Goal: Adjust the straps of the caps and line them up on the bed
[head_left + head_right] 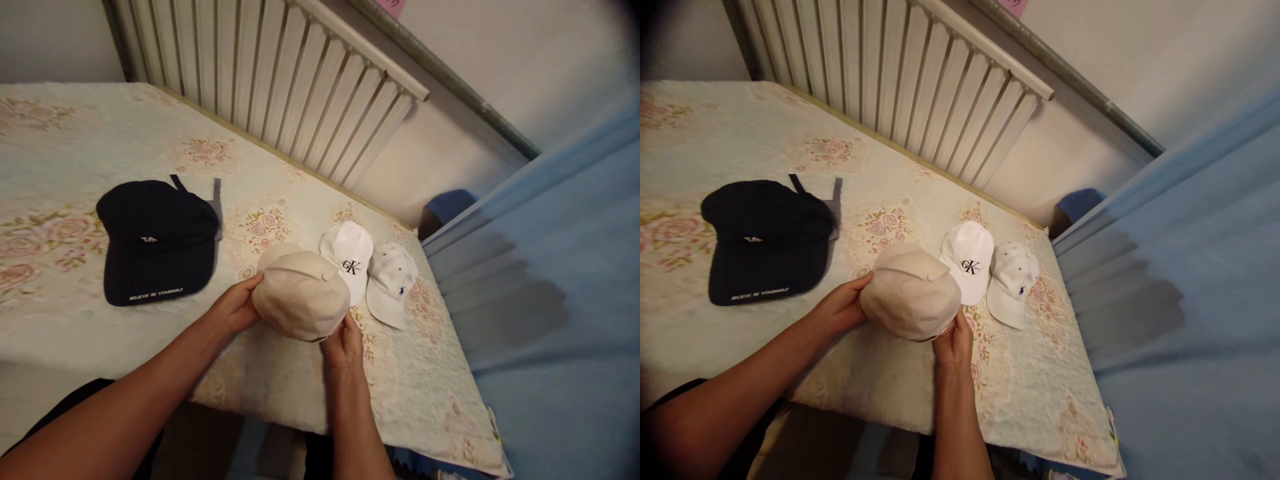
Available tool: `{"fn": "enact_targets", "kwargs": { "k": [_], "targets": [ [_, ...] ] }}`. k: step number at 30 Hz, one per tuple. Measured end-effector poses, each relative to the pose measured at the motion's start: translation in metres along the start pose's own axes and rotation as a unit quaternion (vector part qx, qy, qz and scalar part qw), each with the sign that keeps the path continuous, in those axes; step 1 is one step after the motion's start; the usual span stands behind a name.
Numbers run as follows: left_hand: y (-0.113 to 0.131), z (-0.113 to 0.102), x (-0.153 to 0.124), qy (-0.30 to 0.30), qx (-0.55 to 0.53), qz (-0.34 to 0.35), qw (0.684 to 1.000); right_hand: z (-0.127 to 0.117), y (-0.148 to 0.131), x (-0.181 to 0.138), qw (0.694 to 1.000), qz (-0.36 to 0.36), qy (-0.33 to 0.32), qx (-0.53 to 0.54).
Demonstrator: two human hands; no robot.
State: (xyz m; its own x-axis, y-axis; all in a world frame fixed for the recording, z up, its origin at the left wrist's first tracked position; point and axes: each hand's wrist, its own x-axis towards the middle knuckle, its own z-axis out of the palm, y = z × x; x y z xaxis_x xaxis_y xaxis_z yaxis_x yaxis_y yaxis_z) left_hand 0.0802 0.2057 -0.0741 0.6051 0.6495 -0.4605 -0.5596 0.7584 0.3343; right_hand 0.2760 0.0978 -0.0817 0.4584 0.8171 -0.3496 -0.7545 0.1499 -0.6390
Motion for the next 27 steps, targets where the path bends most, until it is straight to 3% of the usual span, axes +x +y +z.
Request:
{"fn": "enact_targets", "kwargs": {
  "k": [6,12,18,27],
  "targets": [
    [0.0,0.005,-0.006,-0.005,0.011,-0.007,1.0,0.003,0.003,-0.003,0.998,0.018,-0.008,-0.052],
    [0.003,0.007,-0.012,-0.04,0.017,0.035,0.998,0.004,-0.002,-0.001,0.997,-0.013,-0.01,-0.074],
    [0.003,0.009,-0.016,-0.054,0.012,0.0,0.998,-0.001,-0.002,0.002,0.996,-0.033,-0.002,-0.084],
    [-0.001,0.015,-0.024,-0.144,0.031,0.109,0.983,-0.005,-0.005,0.005,0.999,-0.037,-0.001,-0.001]
  ]
}}
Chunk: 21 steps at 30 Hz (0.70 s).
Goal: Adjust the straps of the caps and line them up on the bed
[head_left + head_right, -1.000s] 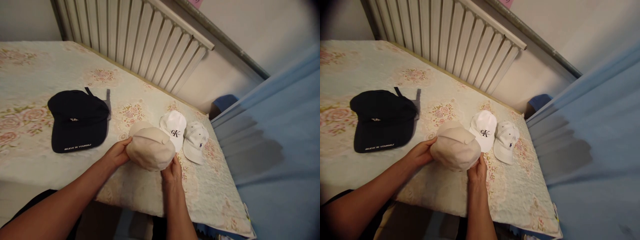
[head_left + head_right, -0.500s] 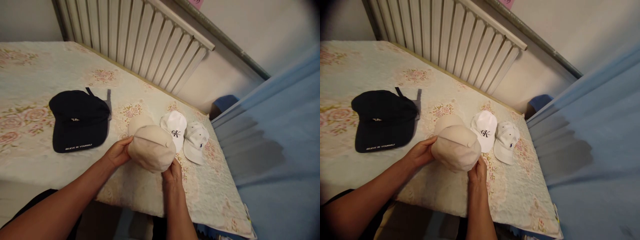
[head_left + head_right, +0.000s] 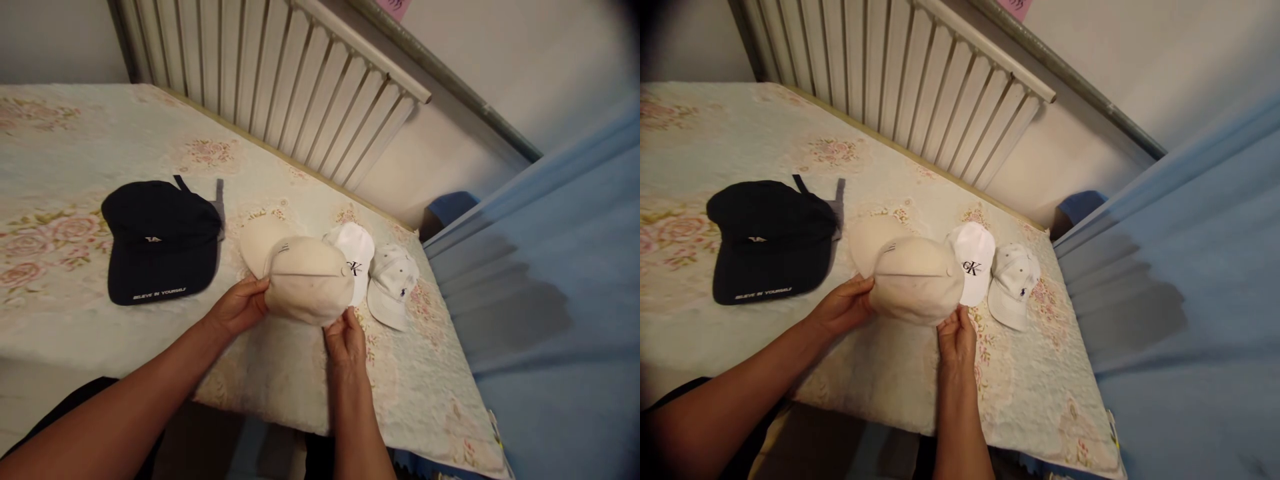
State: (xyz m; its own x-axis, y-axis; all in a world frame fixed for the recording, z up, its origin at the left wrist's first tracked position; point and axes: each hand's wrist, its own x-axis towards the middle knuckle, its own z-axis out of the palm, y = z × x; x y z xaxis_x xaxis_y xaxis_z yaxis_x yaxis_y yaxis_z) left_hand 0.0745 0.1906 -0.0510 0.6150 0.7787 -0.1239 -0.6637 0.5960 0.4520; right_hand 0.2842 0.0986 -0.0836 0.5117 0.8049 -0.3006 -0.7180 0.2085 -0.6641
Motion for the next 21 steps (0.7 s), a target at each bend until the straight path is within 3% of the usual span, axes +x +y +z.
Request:
{"fn": "enact_targets", "kwargs": {
  "k": [7,11,16,19,21],
  "targets": [
    [-0.002,0.009,0.003,0.032,0.011,0.049,0.998,0.004,0.009,-0.013,0.992,0.101,-0.016,-0.072],
    [-0.01,0.013,0.002,0.04,0.105,0.106,0.988,0.017,0.01,-0.026,0.981,0.103,-0.106,-0.123],
    [-0.02,0.012,-0.009,0.101,0.282,0.103,0.948,0.036,0.011,-0.05,0.945,0.128,-0.258,-0.156],
    [-0.024,0.013,-0.01,0.114,0.286,0.106,0.946,0.044,0.014,-0.063,0.928,0.167,-0.297,-0.15],
    [-0.027,0.016,-0.009,0.166,0.32,0.068,0.93,0.047,0.019,-0.07,0.924,0.192,-0.304,-0.131]
  ]
}}
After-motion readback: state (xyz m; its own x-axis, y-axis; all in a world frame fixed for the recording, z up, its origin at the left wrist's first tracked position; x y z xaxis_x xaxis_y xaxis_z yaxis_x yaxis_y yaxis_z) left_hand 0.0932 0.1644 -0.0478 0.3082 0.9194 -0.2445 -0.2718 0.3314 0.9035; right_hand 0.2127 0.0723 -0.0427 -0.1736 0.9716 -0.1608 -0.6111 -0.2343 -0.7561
